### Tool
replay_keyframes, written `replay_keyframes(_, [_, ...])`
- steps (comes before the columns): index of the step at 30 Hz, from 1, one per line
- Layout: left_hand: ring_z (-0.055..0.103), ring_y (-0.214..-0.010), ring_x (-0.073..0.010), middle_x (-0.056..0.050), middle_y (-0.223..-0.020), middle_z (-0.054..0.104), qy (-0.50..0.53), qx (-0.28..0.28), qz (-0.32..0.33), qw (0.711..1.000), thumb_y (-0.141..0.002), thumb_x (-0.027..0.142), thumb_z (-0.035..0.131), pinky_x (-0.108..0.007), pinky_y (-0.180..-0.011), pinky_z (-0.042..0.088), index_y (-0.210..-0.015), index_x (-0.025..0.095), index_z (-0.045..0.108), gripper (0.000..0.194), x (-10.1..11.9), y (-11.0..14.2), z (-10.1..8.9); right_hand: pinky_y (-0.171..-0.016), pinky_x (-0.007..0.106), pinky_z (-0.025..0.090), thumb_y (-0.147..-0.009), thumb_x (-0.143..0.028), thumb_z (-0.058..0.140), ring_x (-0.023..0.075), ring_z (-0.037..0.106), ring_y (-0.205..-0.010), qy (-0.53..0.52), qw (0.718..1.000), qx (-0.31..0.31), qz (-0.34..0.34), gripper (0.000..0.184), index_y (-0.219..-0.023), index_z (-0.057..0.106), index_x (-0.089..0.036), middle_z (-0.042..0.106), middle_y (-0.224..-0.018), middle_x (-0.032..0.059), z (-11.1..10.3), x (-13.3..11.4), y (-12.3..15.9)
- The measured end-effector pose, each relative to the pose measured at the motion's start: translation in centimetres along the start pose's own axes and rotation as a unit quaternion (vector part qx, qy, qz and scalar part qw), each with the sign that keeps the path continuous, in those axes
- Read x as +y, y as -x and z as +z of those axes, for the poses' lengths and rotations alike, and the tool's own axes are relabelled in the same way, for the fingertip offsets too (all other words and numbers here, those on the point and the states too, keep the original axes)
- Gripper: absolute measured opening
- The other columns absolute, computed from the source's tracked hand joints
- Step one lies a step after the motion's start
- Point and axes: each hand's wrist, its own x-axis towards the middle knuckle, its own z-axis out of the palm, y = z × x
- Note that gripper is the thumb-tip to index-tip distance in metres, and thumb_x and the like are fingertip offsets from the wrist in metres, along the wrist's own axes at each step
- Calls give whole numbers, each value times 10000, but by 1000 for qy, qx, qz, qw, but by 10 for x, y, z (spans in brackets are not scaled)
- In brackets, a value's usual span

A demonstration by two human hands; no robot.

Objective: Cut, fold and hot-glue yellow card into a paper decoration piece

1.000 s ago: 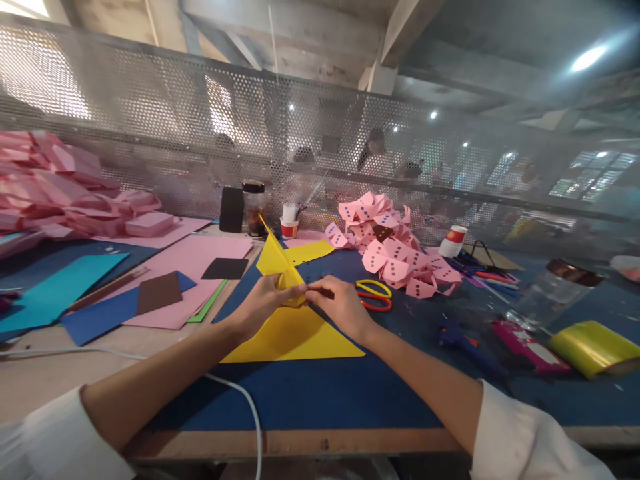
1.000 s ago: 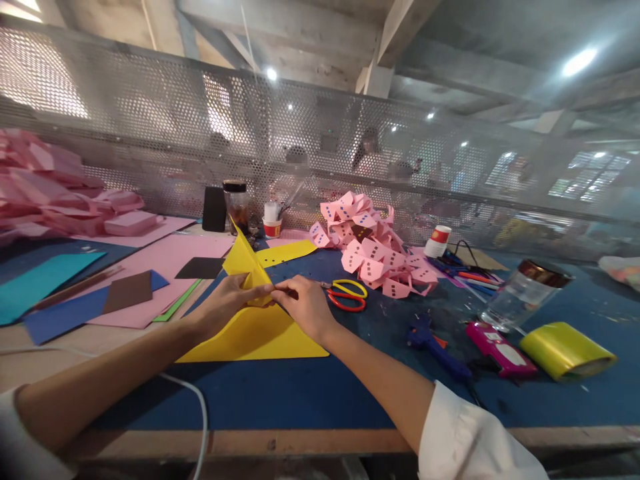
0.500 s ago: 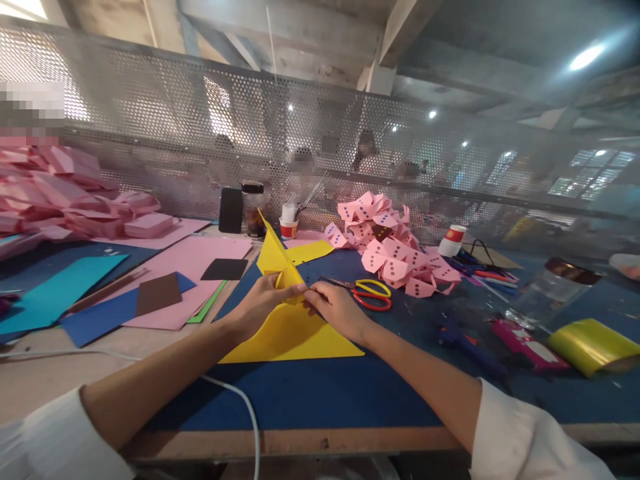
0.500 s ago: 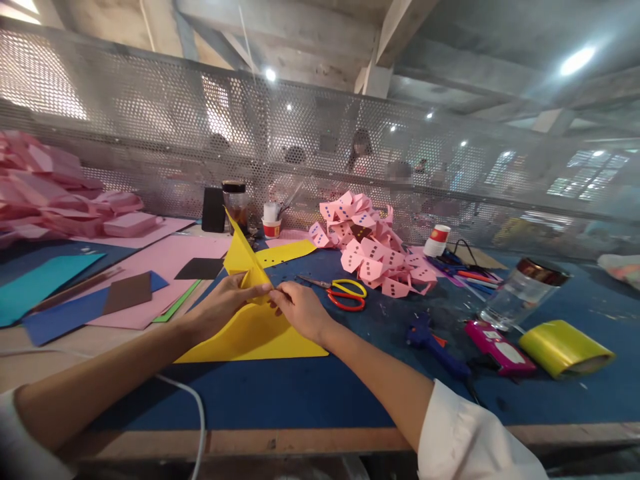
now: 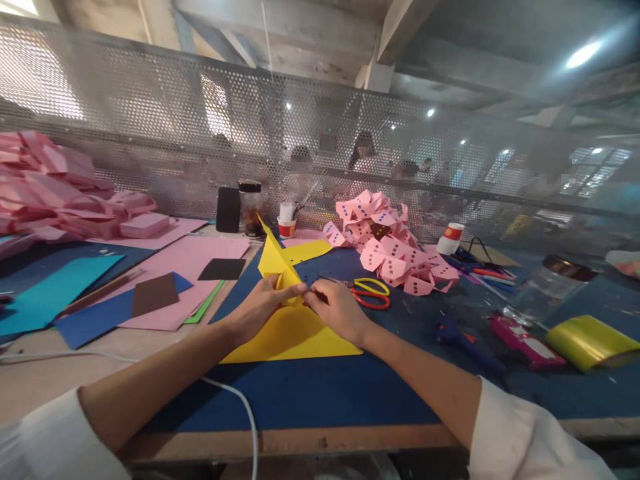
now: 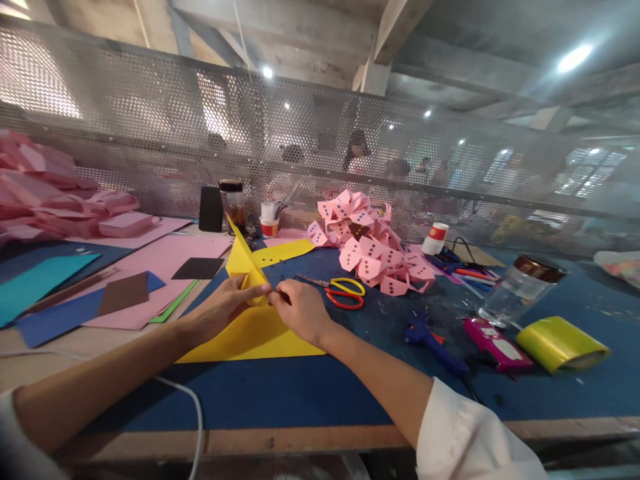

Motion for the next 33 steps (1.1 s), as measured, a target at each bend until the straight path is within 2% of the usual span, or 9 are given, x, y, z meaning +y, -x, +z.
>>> replay_keyframes(4, [674,-731,-163,-32,-803,736,-5,-1,10,1000,-722,333,860,-247,-699,508,-847,161,715,257,3,1,0,-676,272,373,-992,-276,602,158,583,-728,-6,1000,-7,-4,279,-722,582,-212,641,-760,10,1,1,1])
replay_keyframes(9, [671,-730,-177,-25,-766,728,-8,-8,20,1000,-743,367,831,-265,-713,511,-804,173,714,235,10,2,1,-716,255,466,-1043,-384,519,150,666,-755,-168,983,-59,35,287,-848,626,-202,710,-842,20,2,3,-1])
replay_keyframes(12, [665,-716,-178,-22,-747,725,-11,-8,25,1000,-755,363,822,-258,-698,510,-776,183,720,207,10,2,-1,-745,260,494,-1034,-419,527,152,688,-779,-212,973,-75,46,286,-910,644,-188,731,-893,33,2,5,-1])
replay_keyframes(18, [671,-683,-194,-31,-718,721,-8,-29,28,999,-775,374,811,-286,-704,532,-762,186,736,203,10,4,1,-770,280,518,-984,-451,601,185,717,-823,-228,967,-91,66,311,-842,659,-179,756,-872,54,8,5,1])
replay_keyframes(21, [671,-669,-192,-29,-707,723,-5,-35,25,999,-774,368,813,-287,-694,535,-754,188,737,197,11,5,3,-754,275,521,-978,-396,609,185,724,-801,-237,966,-80,72,278,-813,660,-177,762,-844,55,8,3,2])
replay_keyframes(27, [676,-670,-183,-39,-719,735,3,-31,25,999,-736,365,850,-277,-690,536,-761,163,729,237,7,2,2,-697,255,474,-954,-268,618,178,709,-775,-171,981,-53,70,238,-735,636,-177,753,-793,42,5,-4,3])
replay_keyframes(33, [679,-662,-186,-43,-732,733,6,-27,24,999,-737,356,849,-284,-670,545,-785,164,728,233,5,2,-1,-686,256,475,-952,-384,636,188,715,-793,-196,974,-72,91,253,-835,686,-165,766,-836,50,6,-4,4])
